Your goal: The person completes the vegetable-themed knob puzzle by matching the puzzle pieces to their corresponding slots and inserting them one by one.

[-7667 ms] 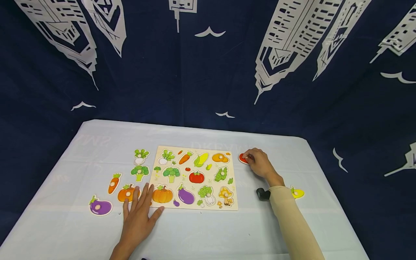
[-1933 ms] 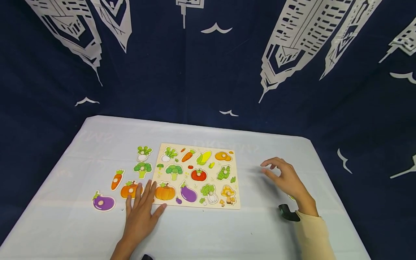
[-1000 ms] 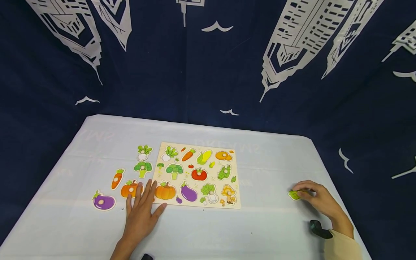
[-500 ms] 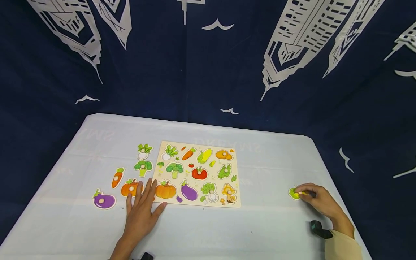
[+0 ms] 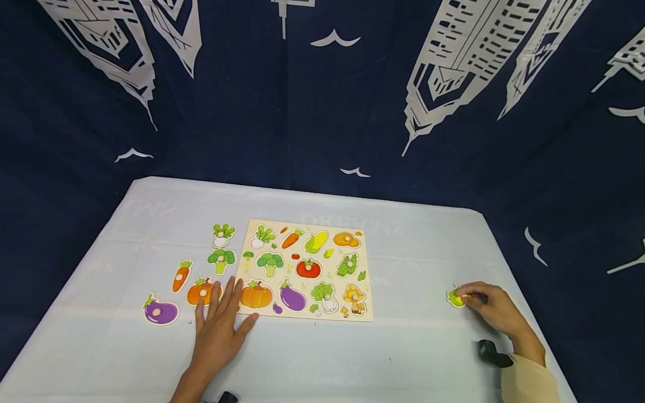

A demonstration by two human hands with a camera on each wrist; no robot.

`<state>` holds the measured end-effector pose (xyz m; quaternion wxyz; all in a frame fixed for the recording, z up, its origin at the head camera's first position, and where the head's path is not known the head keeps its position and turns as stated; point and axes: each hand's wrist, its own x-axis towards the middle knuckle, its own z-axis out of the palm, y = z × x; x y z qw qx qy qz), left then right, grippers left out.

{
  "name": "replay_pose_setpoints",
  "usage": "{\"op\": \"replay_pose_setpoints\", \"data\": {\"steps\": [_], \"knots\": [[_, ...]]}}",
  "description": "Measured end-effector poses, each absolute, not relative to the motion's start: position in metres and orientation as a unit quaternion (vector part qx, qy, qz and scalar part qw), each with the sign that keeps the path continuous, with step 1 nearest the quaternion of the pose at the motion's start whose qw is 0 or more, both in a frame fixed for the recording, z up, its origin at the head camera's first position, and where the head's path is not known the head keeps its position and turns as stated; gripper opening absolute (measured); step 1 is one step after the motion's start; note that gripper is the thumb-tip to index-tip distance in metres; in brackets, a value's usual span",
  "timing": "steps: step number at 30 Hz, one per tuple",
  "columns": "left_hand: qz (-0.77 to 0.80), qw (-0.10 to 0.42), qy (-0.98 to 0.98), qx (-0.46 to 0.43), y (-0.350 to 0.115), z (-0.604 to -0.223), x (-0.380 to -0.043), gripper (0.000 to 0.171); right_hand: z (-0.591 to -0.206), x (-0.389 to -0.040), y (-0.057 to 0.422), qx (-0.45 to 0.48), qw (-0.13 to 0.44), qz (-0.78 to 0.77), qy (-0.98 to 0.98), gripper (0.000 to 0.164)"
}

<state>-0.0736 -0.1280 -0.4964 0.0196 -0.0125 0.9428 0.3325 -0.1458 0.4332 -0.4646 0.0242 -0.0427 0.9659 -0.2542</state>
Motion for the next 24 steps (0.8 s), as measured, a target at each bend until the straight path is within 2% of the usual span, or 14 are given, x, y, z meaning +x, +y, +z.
{"op": "replay_pose_setpoints", "data": {"steps": [11, 24], "knots": [[0.333, 0.002, 0.943, -0.009, -0.128, -0.497, -0.072, 0.083, -0.462, -0.154, 0.417, -0.076, -0.005, -0.259, 0.963, 0.02], [0.331, 0.029, 0.943, -0.017, -0.129, -0.496, -0.073, 0.083, -0.461, -0.173, 0.388, -0.103, 0.008, -0.263, 0.959, 0.019]]}}
